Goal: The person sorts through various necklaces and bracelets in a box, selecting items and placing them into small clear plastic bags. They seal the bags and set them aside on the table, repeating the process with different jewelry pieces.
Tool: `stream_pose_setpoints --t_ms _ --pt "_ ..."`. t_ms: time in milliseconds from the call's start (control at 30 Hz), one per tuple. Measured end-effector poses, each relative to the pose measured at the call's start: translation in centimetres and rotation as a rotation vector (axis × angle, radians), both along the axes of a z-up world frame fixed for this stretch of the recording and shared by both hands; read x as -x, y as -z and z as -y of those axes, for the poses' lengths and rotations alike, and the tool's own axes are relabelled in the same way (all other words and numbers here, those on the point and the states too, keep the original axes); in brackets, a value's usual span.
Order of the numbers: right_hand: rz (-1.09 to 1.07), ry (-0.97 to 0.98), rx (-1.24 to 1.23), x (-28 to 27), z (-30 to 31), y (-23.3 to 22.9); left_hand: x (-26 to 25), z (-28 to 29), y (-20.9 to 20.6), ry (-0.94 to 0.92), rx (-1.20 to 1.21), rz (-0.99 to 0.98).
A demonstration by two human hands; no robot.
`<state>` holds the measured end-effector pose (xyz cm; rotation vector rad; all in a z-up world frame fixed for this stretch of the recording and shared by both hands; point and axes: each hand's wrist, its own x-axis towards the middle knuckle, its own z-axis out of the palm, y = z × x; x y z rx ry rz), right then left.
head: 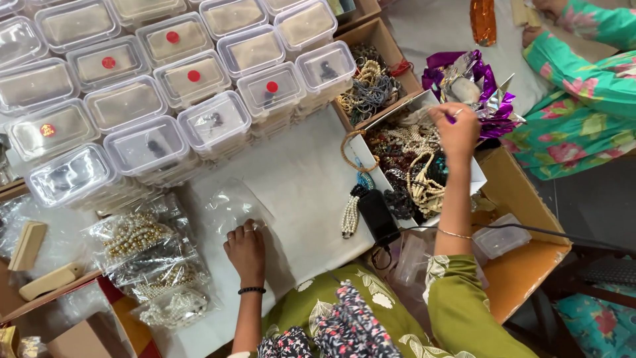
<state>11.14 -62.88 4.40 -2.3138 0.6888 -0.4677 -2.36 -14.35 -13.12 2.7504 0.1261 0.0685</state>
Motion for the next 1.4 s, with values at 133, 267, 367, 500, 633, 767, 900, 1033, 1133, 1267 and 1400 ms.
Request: stream_pose_setpoints --t_ms 133,267,367,500,633,767,900,1033,1133,1267,1400 --pt "0.231 -0.208 0.067 1.7 -1.6 -5.2 -0.2 0.3 0.8 -0.017 -0.059 0.093" --pt "0.386 -0.264 -0.157 2.9 -5.4 -11.3 -0.7 0.3 1.6 0.034 -0.099 0.127" --pt "0.421 -0.336 -0.197 3.5 -8.0 -14.1 -1.2 0.7 1.0 0.052 -0.113 0.079" --pt "0.373 -0.466 -0.103 3.4 -11.0 -14.1 -1.2 0.8 0.5 0.067 -0.198 0.098" --pt "0.246 -0.518 -0.016 2.1 -13.9 -9.4 -0.8 0.6 1.2 0.059 -0.195 0.102" --pt "-0.014 -0.461 -0.24 1.9 -16.0 -3.8 -0.4 0.3 1.4 0.048 -0.175 0.039" --pt "-0.282 -0.503 -0.141 1.4 -14.5 5.2 -0.7 0.2 2.2 0.034 -0.149 0.022" --pt "-0.369 -0.565 -0.111 0.9 -17.1 13.2 -1.4 1.5 2.6 -0.01 -0.155 0.038" --pt "-0.014 -0.741 0.393 1.1 -20.2 15.4 -2.1 3.0 1.7 -0.092 -0.2 0.038" --pt "-0.17 -0.876 -0.018 -0.1 -21.1 15.5 -2.2 3.8 0.8 -0.115 -0.061 0.046" --pt "-0.554 -0.746 -0.565 -0.6 -21.7 7.8 -2.5 3.5 1.1 -0.075 -0.124 0.048"
